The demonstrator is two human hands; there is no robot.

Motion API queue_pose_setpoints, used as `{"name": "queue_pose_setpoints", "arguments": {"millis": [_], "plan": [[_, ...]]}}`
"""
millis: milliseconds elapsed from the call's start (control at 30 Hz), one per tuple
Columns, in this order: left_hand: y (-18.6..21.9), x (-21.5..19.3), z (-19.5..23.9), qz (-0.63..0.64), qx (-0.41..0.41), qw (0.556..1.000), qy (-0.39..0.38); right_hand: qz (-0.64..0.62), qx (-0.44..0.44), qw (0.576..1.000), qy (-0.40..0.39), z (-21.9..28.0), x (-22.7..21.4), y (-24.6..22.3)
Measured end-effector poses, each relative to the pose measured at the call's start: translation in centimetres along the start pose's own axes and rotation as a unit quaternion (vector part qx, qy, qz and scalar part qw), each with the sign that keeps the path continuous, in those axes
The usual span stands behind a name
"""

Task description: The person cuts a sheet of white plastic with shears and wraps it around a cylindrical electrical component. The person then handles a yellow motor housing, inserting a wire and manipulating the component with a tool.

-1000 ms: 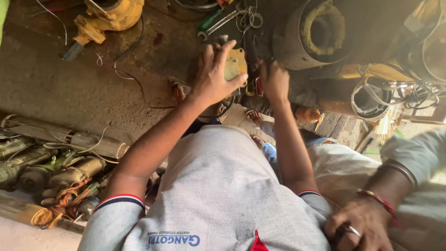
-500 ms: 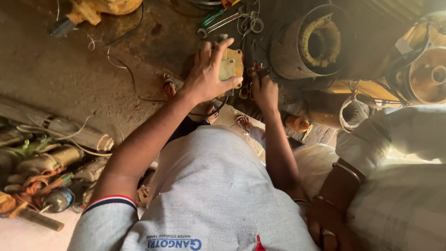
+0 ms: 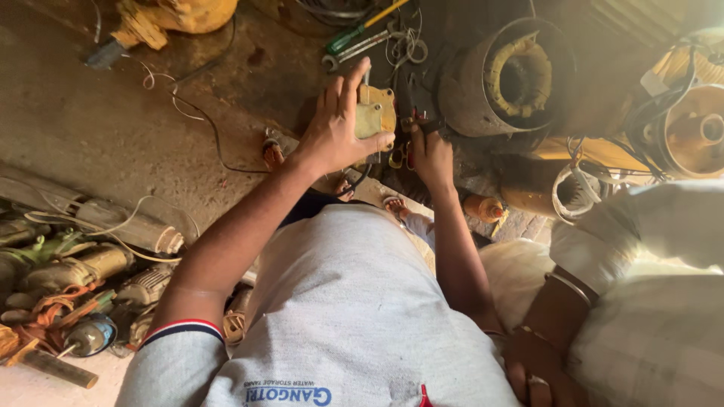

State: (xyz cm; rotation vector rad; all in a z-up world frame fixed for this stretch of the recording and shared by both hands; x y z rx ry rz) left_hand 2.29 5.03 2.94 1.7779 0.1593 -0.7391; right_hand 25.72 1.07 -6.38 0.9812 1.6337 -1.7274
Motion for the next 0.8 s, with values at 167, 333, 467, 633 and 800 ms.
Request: {"name": "queue_pose_setpoints", "arguments": {"millis": [167, 333, 467, 633, 800], "plan": [[0.6, -0.4, 0.1, 0.003, 0.02, 1.0, 0.008, -0.008, -0.006, 1.0, 0.003, 0.5, -0.5, -0.6], [0.0, -0.7, -0.8, 0.008, -0.038, 0.999, -0.036, 0.002, 0.014, 1.0, -0.023, 0.5, -0.8, -1.6], [0.0, -0.8, -1.4, 0.03, 0.045, 0.998, 0.011, 0.022, 0.002, 0.999, -0.027, 0.7, -1.4, -2.7], [-1.2, -0.4, -1.4, 0.065, 0.024, 0.998, -0.009, -0.1, 0.024, 0.994, 0.041, 1.5, -3.7, -4.4], [-1.9, -0.6, -1.6, 0.045, 0.019, 0.997, -0.058, -0.313, 0.082, 0.945, 0.047, 2.8, -5.1, -5.4]]}}
Point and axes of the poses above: each hand's wrist, its own z-axis away from the middle knuckle, its own x-axis out of the palm, y = z × x, the point moved 5 cm from there along -z, towards the middle knuckle, and after that the axes turned 7 degrees about z, right-handed, at the moved point
